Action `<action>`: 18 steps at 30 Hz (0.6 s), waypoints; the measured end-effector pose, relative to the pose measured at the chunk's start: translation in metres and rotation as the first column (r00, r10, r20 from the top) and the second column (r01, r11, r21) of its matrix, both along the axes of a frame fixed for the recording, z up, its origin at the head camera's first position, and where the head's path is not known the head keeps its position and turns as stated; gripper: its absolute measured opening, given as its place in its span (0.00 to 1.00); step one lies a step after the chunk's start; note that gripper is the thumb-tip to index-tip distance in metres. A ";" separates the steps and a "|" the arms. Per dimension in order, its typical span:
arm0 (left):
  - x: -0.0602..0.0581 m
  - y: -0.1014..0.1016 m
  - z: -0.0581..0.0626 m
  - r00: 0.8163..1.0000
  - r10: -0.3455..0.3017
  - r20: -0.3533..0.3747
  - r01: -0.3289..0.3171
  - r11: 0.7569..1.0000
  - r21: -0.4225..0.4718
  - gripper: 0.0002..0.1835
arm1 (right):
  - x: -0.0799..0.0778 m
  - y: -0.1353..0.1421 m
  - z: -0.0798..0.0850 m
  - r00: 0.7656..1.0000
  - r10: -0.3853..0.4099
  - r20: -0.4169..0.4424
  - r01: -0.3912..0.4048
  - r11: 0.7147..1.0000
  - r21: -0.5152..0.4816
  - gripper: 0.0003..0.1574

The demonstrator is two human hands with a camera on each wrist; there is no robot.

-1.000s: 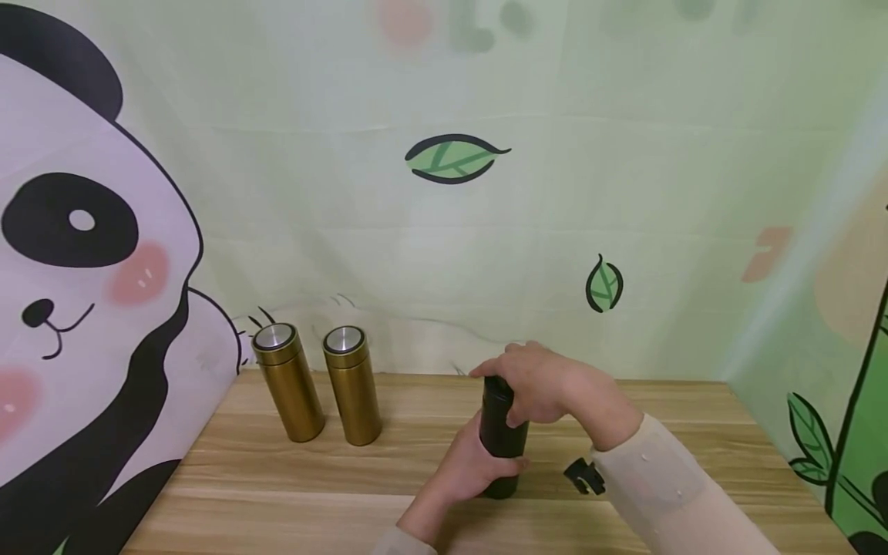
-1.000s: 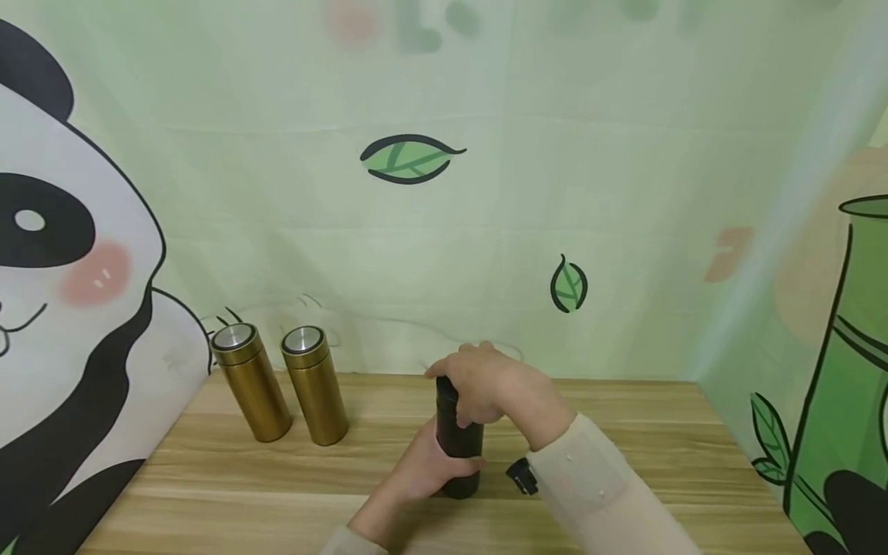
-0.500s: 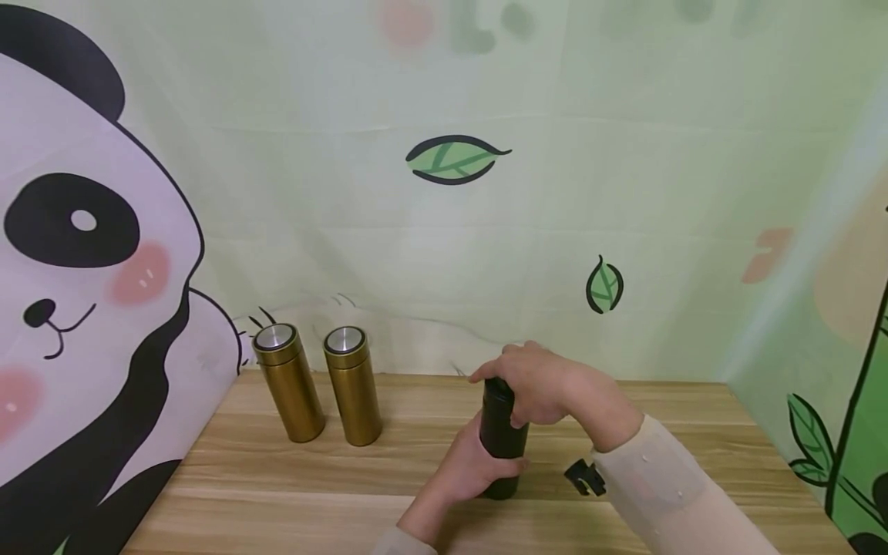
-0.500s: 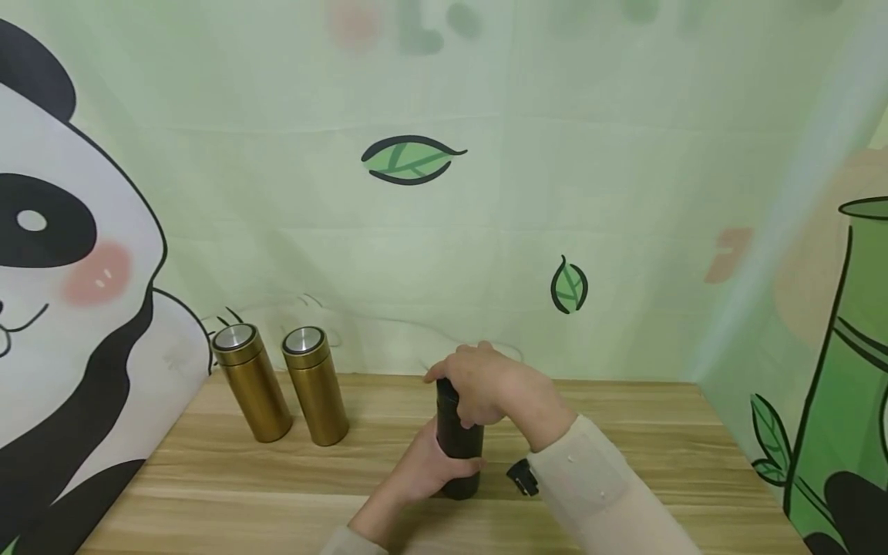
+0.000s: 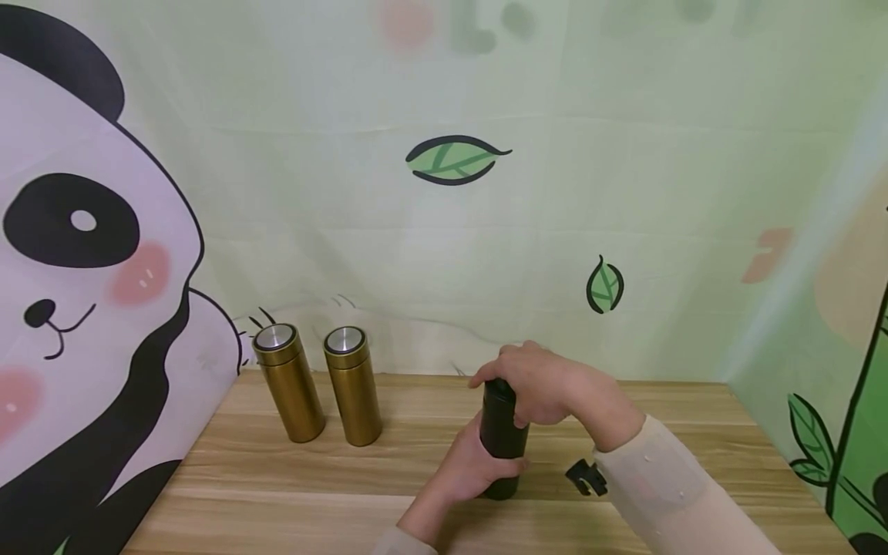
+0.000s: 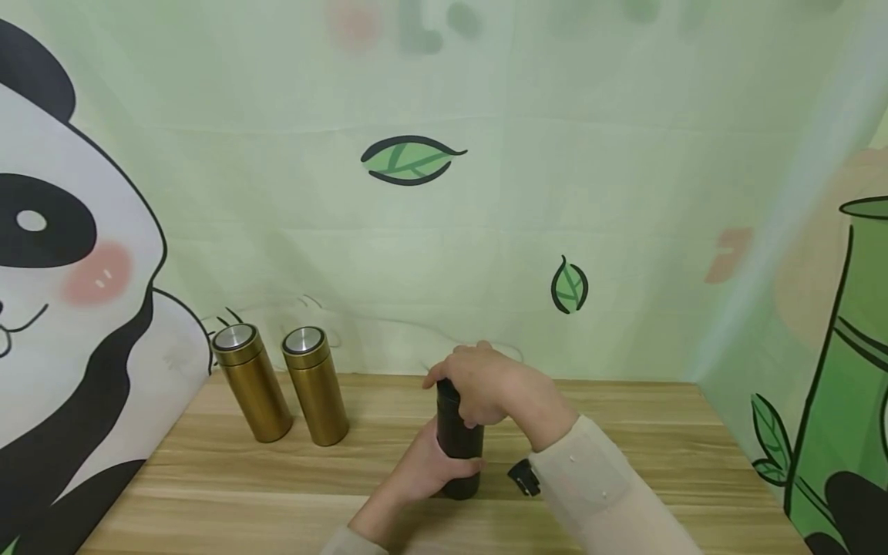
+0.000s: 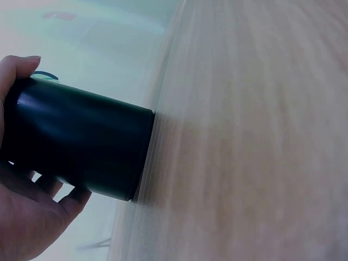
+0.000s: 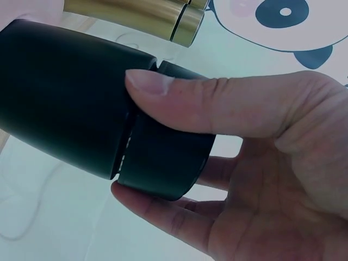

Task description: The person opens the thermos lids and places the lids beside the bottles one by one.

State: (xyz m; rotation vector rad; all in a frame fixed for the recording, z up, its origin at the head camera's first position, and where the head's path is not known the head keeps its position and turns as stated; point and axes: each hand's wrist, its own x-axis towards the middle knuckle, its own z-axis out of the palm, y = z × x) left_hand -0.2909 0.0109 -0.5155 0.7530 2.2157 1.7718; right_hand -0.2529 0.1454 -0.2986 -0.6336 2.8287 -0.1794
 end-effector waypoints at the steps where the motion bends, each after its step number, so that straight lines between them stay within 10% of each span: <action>1: 0.000 0.000 0.000 1.000 0.000 0.000 0.000 1.000 0.000 0.38 | 0.000 0.000 0.000 1.000 0.003 -0.002 -0.003 1.000 0.000 0.48; 18: 0.001 0.000 0.001 1.000 -0.001 -0.013 0.001 1.000 -0.007 0.39 | 0.001 0.001 -0.002 0.998 0.048 -0.038 -0.049 0.999 -0.015 0.38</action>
